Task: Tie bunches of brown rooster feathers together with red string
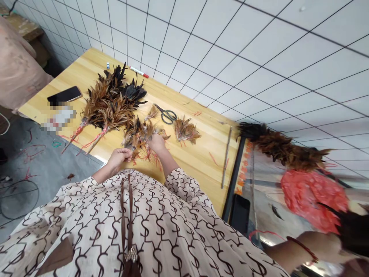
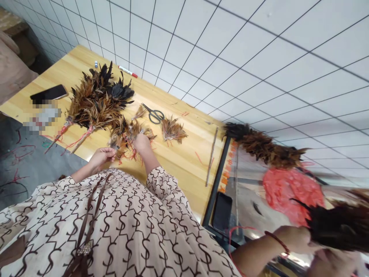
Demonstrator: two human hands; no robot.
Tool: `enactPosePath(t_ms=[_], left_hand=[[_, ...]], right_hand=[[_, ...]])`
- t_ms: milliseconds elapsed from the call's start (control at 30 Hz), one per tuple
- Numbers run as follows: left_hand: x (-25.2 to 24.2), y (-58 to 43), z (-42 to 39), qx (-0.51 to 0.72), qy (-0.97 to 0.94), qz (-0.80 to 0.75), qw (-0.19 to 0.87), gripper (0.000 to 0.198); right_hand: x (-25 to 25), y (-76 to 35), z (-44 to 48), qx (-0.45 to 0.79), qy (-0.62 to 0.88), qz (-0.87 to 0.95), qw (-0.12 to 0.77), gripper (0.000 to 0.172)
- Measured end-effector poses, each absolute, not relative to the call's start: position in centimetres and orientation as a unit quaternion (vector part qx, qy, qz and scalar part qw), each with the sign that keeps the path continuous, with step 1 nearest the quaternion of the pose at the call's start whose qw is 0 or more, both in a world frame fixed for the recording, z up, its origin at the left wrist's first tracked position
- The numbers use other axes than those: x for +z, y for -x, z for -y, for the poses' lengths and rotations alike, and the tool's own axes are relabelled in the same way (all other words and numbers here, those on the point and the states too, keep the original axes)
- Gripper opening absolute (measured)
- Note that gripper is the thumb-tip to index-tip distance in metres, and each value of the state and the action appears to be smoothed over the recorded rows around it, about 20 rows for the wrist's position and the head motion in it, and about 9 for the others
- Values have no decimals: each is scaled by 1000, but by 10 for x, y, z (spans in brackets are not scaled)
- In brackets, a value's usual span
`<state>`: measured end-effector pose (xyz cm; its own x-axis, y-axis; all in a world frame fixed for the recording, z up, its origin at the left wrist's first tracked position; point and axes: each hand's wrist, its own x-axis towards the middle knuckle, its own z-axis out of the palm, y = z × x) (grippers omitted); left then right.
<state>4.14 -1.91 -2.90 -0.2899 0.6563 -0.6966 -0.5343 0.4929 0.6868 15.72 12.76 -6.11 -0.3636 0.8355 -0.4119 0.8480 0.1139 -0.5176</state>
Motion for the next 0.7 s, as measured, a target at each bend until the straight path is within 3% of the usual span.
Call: enactPosePath(t_ms=[100, 267, 433, 700], left_hand=[[-30, -40, 19, 503, -36, -629, 591, 17], [-30, -41, 17, 515, -3, -626, 585, 15], [-31, -41, 14, 524, 12, -615, 589, 17], [-22, -47, 0, 534, 7, -616, 579, 16]], right_hand=[[-53, -165, -129, -370, -579, -726, 10, 4], [-42, -181, -119, -542, -567, -617, -68, 32], [-36, -183, -98, -708, -501, -482, -124, 38], [-34, -177, -71, -768, -456, -419, -163, 36]])
